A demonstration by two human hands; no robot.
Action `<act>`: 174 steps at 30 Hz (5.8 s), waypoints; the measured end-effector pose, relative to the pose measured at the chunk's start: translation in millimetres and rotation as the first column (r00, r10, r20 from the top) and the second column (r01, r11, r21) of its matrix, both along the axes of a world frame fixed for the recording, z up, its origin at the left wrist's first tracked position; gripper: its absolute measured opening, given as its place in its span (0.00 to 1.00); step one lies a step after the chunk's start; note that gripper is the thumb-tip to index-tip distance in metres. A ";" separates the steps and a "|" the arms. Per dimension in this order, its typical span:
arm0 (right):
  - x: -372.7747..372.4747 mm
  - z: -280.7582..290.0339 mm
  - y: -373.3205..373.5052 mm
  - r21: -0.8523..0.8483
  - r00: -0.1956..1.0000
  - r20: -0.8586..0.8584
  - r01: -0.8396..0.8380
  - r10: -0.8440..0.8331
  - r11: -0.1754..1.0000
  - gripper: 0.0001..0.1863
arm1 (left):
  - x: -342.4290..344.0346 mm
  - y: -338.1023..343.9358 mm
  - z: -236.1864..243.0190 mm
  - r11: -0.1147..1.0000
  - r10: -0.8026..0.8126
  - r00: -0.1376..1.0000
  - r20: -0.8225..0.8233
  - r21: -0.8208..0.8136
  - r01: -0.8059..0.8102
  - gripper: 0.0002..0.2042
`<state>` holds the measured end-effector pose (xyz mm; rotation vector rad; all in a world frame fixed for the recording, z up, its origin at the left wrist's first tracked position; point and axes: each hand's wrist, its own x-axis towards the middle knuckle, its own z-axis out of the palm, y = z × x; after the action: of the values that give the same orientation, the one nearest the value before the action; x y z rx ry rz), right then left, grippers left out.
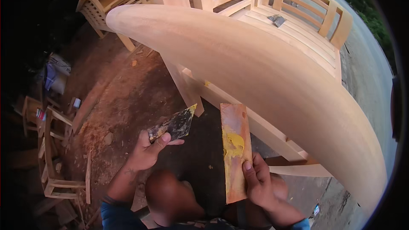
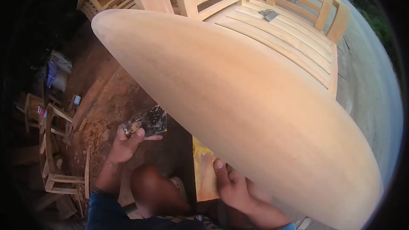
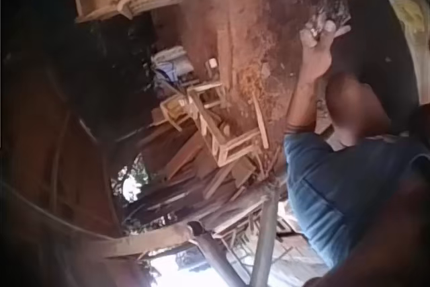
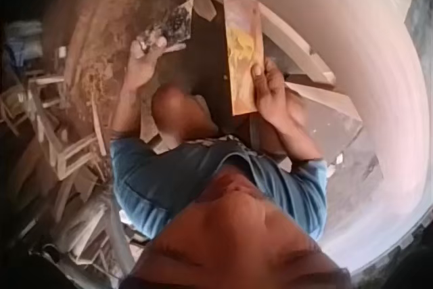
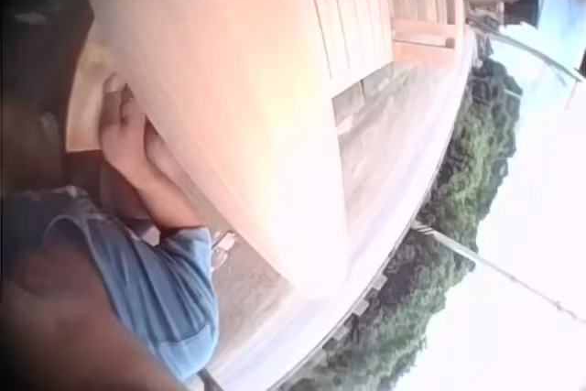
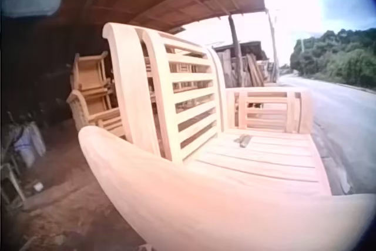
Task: Applying wood filler and scraping a wooden chair in a workshop.
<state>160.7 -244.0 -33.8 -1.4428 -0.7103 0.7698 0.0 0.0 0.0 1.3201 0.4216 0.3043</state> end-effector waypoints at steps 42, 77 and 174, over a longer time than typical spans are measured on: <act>0.7 68.2 101.5 -0.087 0.633 0.387 -0.699 0.671 0.710 0.22 | -34.1 20.2 -73.5 0.971 0.047 0.987 -0.154 -0.224 -0.082 0.15; -123.4 57.1 79.7 0.633 0.364 -0.468 -0.498 0.805 0.593 0.11 | -8.8 10.4 -69.9 0.928 0.173 0.985 0.024 -0.338 -0.155 0.14; -30.1 21.9 -32.0 -0.261 0.949 0.042 -0.291 0.312 0.921 0.08 | 65.0 33.6 -153.3 0.392 0.574 0.706 0.414 0.619 -0.681 0.11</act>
<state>130.6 -276.0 -11.9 -1.6225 -0.9404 1.0745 65.0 33.6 -153.3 1.8850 0.7340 1.3503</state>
